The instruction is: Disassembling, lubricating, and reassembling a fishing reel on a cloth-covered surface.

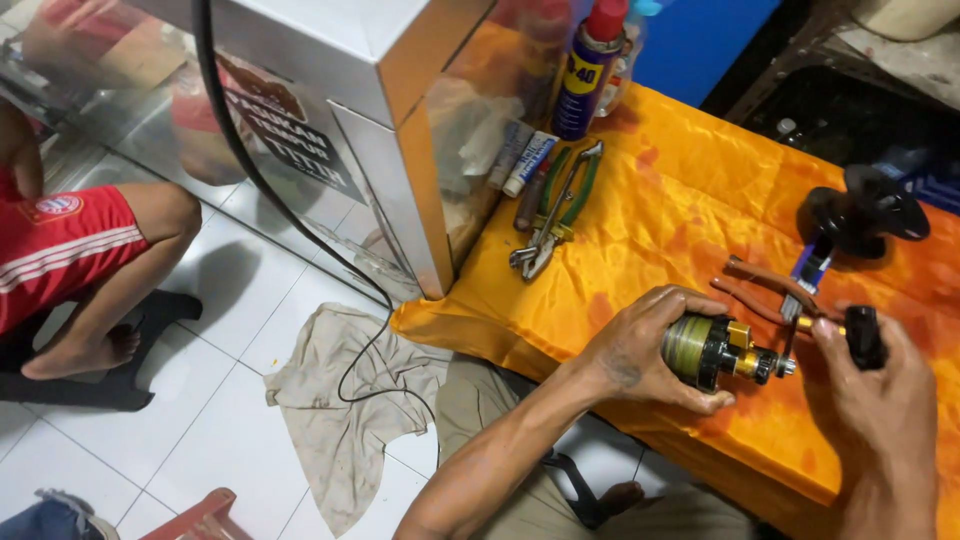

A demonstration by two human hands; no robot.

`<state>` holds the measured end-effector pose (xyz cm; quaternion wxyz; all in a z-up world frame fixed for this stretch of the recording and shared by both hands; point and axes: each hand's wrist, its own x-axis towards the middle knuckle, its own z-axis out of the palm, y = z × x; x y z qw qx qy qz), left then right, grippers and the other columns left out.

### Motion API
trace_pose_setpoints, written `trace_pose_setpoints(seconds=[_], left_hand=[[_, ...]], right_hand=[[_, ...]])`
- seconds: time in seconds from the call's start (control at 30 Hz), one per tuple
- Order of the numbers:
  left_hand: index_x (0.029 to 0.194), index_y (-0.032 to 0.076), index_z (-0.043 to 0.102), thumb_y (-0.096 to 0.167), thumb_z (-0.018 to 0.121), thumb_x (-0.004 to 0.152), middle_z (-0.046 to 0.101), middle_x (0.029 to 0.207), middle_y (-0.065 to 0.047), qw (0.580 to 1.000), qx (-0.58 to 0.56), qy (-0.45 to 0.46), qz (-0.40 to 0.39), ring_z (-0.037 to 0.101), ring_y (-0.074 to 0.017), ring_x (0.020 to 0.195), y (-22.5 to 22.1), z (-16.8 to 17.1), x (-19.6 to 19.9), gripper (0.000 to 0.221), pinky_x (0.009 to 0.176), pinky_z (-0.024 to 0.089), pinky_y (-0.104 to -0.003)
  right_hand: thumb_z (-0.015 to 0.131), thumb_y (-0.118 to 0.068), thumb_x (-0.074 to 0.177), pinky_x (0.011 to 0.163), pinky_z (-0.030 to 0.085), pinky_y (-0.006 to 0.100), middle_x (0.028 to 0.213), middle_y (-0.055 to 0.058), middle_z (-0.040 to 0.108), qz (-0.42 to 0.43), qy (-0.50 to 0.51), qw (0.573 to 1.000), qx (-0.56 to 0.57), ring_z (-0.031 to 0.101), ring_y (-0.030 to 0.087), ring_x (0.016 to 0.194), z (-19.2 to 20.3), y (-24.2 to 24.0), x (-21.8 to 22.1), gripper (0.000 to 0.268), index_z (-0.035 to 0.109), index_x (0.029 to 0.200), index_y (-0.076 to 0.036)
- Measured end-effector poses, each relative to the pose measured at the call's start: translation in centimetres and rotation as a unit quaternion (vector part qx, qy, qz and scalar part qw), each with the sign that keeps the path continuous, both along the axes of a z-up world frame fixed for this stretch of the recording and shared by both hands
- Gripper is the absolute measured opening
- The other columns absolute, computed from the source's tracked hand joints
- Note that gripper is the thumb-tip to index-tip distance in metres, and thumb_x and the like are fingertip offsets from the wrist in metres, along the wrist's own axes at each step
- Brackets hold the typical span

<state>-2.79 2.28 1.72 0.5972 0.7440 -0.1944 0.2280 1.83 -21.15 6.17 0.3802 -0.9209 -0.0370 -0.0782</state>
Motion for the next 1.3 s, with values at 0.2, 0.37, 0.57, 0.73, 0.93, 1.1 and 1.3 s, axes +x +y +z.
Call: trace_pose_setpoints(seconds=[0.2,0.37,0.57,0.73,0.93,1.1,1.3], left_hand=[[0.119,0.007,0.06,0.032,0.089,0.06,0.067,0.115,-0.006,0.999,-0.026,-0.02,0.013,0.069,-0.0216,0.101,1.2,-0.5,0.7,0.07,0.098,0.058,-0.034],[0.125,0.011,0.057,0.035,0.089,0.059,0.067,0.114,-0.004,1.0,-0.016,-0.004,0.022,0.07,-0.0198,0.102,2.1,-0.9,1.6,0.077,0.099,0.06,-0.035],[0.122,0.006,0.057,0.036,0.088,0.06,0.066,0.116,-0.007,0.999,-0.032,-0.015,0.034,0.07,-0.021,0.099,2.9,0.1,1.8,0.076,0.096,0.061,-0.033],[0.122,0.007,0.055,0.037,0.088,0.059,0.065,0.117,-0.007,0.999,-0.04,-0.009,0.03,0.071,-0.02,0.097,3.0,0.2,1.8,0.077,0.093,0.063,-0.032],[0.124,0.007,0.056,0.036,0.09,0.059,0.065,0.115,-0.007,0.999,0.009,-0.019,0.029,0.07,-0.0222,0.1,2.5,-0.3,1.8,0.079,0.096,0.06,-0.035],[0.126,0.008,0.055,0.034,0.091,0.061,0.064,0.115,-0.006,0.997,0.037,-0.044,0.042,0.068,-0.0212,0.101,2.3,-0.7,1.9,0.078,0.097,0.059,-0.034],[0.123,0.006,0.057,0.034,0.09,0.06,0.065,0.113,-0.007,0.998,0.043,-0.029,0.039,0.068,-0.0229,0.1,2.4,0.2,1.0,0.076,0.096,0.059,-0.035]], right_hand=[[0.073,-0.016,0.108,0.067,0.049,0.041,0.102,0.022,0.069,0.007,0.017,0.992,-0.127,0.062,0.03,0.08,-2.0,-1.9,-1.3,0.039,0.067,0.137,0.009],[0.071,-0.019,0.102,0.055,0.048,0.039,0.092,0.022,0.07,0.008,0.071,0.992,-0.108,0.062,0.03,0.066,-2.7,-2.8,-3.0,0.042,0.067,0.135,0.007],[0.073,-0.011,0.091,0.048,0.037,0.033,0.064,0.016,0.06,0.037,0.104,0.991,-0.075,0.051,0.024,0.048,-1.4,-2.7,-6.0,0.039,0.068,0.127,0.003],[0.085,-0.009,0.075,0.059,0.049,0.032,0.088,0.016,0.075,0.041,0.089,0.989,-0.11,0.062,0.022,0.057,-1.3,-4.2,-7.9,0.046,0.076,0.119,-0.002],[0.093,-0.015,0.057,0.069,0.06,0.033,0.083,0.012,0.082,0.091,0.079,0.981,-0.154,0.077,0.021,0.069,3.0,-1.5,-8.1,0.045,0.082,0.099,-0.004],[0.077,-0.006,0.078,0.035,0.042,0.031,0.094,0.025,0.071,0.205,-0.058,0.975,-0.066,0.055,0.022,0.043,6.7,1.5,-3.2,0.056,0.06,0.128,0.009],[0.076,-0.003,0.107,0.048,0.033,0.029,0.086,0.014,0.052,0.247,-0.165,0.954,-0.045,0.046,0.02,0.06,7.2,3.8,4.2,0.045,0.061,0.144,0.016]])
